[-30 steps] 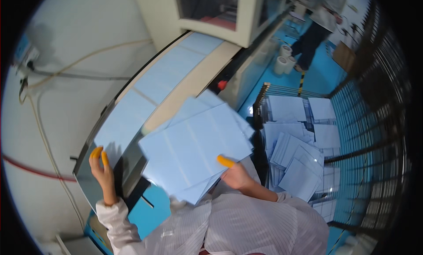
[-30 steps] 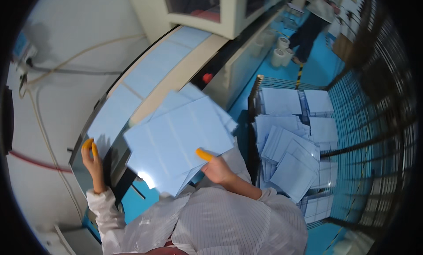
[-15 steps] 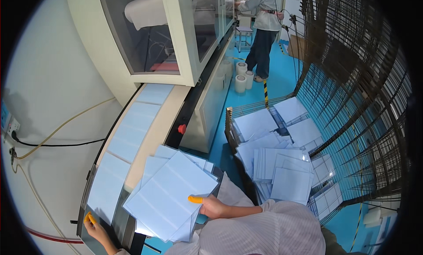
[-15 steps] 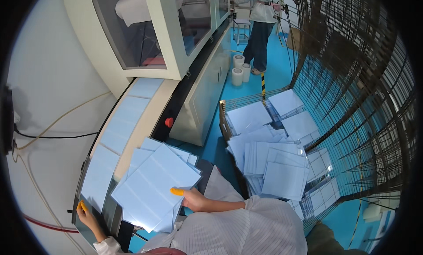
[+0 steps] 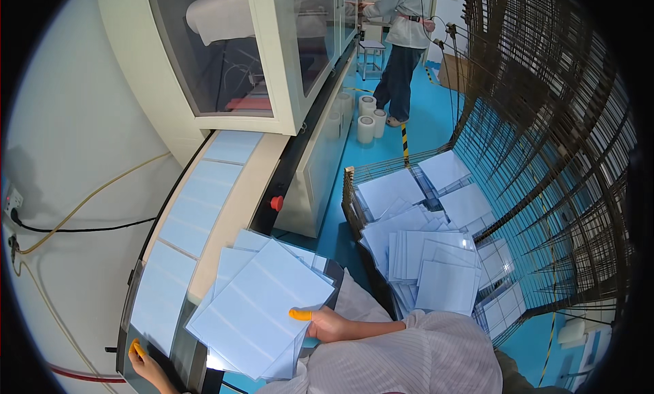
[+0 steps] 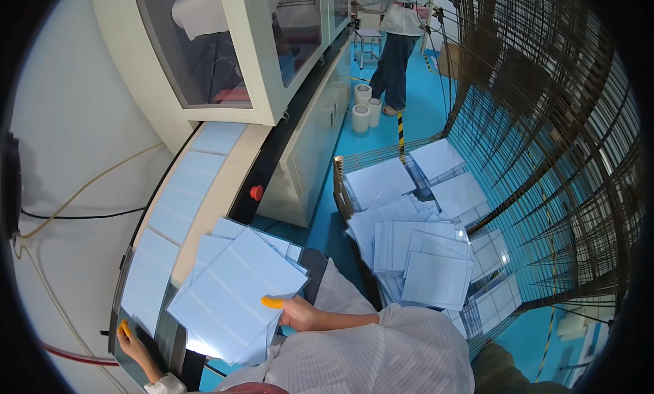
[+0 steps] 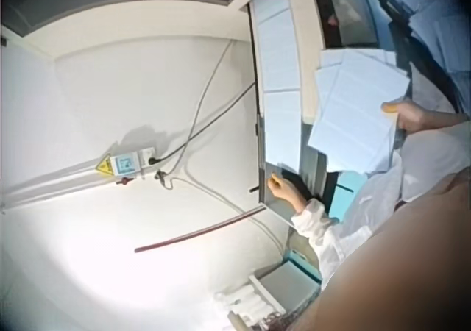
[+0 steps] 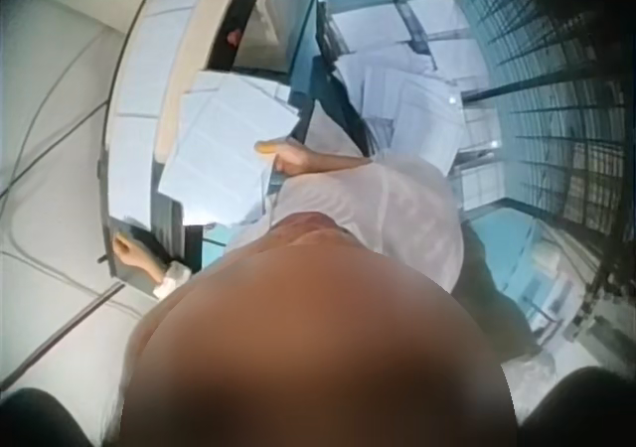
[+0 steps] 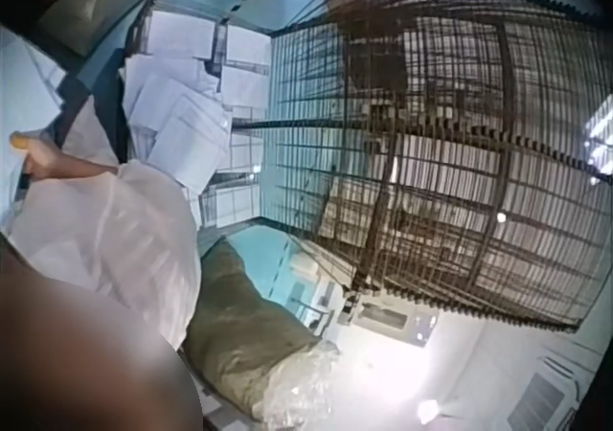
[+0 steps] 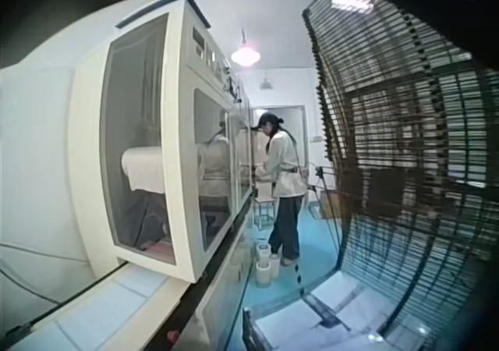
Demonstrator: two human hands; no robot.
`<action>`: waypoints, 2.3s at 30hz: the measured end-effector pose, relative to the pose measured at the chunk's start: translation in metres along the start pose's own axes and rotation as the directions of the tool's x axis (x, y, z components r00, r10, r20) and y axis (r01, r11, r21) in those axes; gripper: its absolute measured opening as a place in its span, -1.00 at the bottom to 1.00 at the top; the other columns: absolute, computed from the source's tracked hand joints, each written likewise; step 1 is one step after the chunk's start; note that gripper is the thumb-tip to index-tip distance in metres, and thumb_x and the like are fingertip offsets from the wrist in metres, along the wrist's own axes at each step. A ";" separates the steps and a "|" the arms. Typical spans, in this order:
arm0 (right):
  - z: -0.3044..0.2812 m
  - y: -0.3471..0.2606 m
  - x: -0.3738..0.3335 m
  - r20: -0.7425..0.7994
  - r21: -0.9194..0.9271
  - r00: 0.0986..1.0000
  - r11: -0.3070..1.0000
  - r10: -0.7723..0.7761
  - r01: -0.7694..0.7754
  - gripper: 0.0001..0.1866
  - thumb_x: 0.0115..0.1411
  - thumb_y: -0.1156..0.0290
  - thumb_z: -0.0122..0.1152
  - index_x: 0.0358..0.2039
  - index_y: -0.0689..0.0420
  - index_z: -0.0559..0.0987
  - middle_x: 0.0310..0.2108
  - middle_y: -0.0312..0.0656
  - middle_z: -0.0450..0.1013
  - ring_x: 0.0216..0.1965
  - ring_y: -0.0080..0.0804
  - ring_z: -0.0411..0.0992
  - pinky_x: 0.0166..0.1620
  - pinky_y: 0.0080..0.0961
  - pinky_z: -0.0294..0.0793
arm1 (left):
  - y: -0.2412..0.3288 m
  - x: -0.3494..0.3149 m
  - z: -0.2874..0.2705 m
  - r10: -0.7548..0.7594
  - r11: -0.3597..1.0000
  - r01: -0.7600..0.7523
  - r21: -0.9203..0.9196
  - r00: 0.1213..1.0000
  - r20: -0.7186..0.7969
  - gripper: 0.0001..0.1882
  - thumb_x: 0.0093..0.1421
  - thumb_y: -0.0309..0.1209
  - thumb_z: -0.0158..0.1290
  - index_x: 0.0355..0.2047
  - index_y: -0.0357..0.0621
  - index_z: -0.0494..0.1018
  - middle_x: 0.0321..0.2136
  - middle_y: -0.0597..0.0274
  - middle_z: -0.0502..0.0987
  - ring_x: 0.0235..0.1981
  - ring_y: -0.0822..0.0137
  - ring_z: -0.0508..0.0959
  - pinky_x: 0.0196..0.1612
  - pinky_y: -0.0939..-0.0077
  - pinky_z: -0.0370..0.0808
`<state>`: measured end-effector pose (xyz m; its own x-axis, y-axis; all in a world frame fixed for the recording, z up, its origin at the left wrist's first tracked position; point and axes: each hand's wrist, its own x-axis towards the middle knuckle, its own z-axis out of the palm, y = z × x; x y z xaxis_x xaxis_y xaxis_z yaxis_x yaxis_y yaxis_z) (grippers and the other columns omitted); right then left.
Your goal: Moving stacks of blue sheets from a storage cart onto a workspace table for industrial processing.
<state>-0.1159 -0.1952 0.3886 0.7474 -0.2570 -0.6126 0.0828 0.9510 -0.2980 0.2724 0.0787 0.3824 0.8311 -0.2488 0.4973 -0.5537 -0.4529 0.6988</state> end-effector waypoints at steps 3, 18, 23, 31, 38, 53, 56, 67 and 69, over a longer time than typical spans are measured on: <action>0.005 -0.002 -0.003 -0.059 0.020 0.997 0.998 0.058 -0.057 -0.57 0.21 0.32 -0.03 0.06 0.13 0.20 0.01 -0.12 0.22 0.06 -0.27 0.25 0.01 -0.31 0.36 | 0.006 -0.003 -0.001 -0.023 0.999 0.023 -0.035 1.000 -0.004 -0.76 0.17 -0.62 -0.24 -0.19 -0.41 0.37 -0.27 0.10 0.47 -0.22 0.34 0.45 -0.07 0.58 0.31; -0.010 0.007 0.015 -0.003 0.089 0.999 0.995 0.050 -0.050 -0.62 0.24 0.34 -0.08 0.04 0.14 0.21 0.00 -0.11 0.23 0.05 -0.31 0.26 0.01 -0.34 0.36 | 0.007 -0.001 -0.003 -0.063 0.995 0.065 -0.077 0.998 0.028 -0.69 0.10 -0.68 -0.31 -0.19 -0.43 0.36 -0.25 0.07 0.45 -0.18 0.32 0.44 -0.02 0.57 0.28; -0.017 0.011 0.019 0.057 0.102 0.998 0.994 0.022 -0.028 -0.60 0.23 0.33 -0.06 0.05 0.14 0.19 0.00 -0.13 0.22 0.05 -0.34 0.24 0.01 -0.37 0.35 | 0.008 -0.002 -0.002 -0.069 0.992 0.074 -0.103 0.996 0.049 -0.67 0.09 -0.69 -0.33 -0.18 -0.44 0.36 -0.25 0.08 0.45 -0.17 0.33 0.43 -0.01 0.57 0.27; -0.011 0.010 0.016 0.019 0.080 0.999 0.995 0.051 -0.052 -0.58 0.23 0.30 -0.05 0.06 0.14 0.18 0.00 -0.13 0.21 0.05 -0.35 0.23 0.01 -0.39 0.35 | -0.003 0.000 -0.003 -0.012 0.994 0.015 -0.104 0.999 0.031 -0.76 0.24 -0.48 -0.18 -0.21 -0.40 0.38 -0.28 0.13 0.47 -0.22 0.39 0.44 -0.11 0.63 0.31; -0.007 0.009 0.012 0.048 0.081 0.998 0.996 0.039 -0.043 -0.55 0.21 0.31 -0.03 0.07 0.14 0.17 0.00 -0.11 0.20 0.06 -0.34 0.23 0.01 -0.37 0.34 | -0.013 0.001 -0.004 -0.004 0.994 0.007 -0.105 1.000 0.027 -0.76 0.24 -0.49 -0.18 -0.18 -0.40 0.38 -0.27 0.12 0.47 -0.23 0.39 0.45 -0.13 0.65 0.32; 0.006 0.003 -0.001 0.004 -0.119 1.000 0.993 -0.010 0.010 -0.57 0.22 0.36 -0.05 0.06 0.19 0.15 0.00 -0.09 0.19 0.07 -0.33 0.21 0.07 -0.35 0.28 | -0.012 0.003 -0.005 -0.010 0.995 0.013 -0.104 1.000 0.028 -0.76 0.21 -0.55 -0.20 -0.18 -0.40 0.39 -0.27 0.12 0.48 -0.22 0.38 0.47 -0.13 0.65 0.34; -0.003 0.009 0.008 0.067 -0.145 0.996 0.988 -0.051 0.060 -0.57 0.22 0.34 -0.04 0.06 0.20 0.15 0.01 -0.09 0.19 0.08 -0.32 0.21 0.08 -0.34 0.28 | -0.007 0.003 -0.004 -0.031 0.993 0.034 -0.113 0.999 0.025 -0.76 0.21 -0.56 -0.19 -0.17 -0.40 0.39 -0.27 0.12 0.48 -0.22 0.37 0.47 -0.13 0.64 0.34; 0.007 0.001 0.000 0.016 -0.158 1.000 0.987 -0.008 0.011 -0.59 0.25 0.41 -0.13 0.08 0.23 0.12 0.07 -0.11 0.16 0.12 -0.30 0.17 0.12 -0.36 0.21 | 0.000 0.002 -0.003 -0.042 0.994 0.044 -0.097 0.999 0.019 -0.76 0.20 -0.57 -0.20 -0.18 -0.40 0.39 -0.29 0.15 0.48 -0.27 0.42 0.46 -0.19 0.68 0.34; 0.005 0.004 0.000 0.005 -0.077 0.999 0.996 0.040 -0.040 -0.61 0.25 0.50 -0.17 0.08 0.25 0.11 0.10 -0.14 0.14 0.16 -0.30 0.12 0.16 -0.41 0.15 | 0.002 -0.001 -0.004 -0.052 0.995 0.053 -0.084 0.999 0.017 -0.76 0.19 -0.57 -0.20 -0.18 -0.39 0.39 -0.29 0.16 0.49 -0.27 0.42 0.46 -0.20 0.68 0.33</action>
<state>-0.1124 -0.1905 0.3907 0.7534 -0.2176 -0.6205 0.0020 0.9444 -0.3287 0.2703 0.0808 0.3855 0.8593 -0.2395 0.4519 -0.5114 -0.3917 0.7649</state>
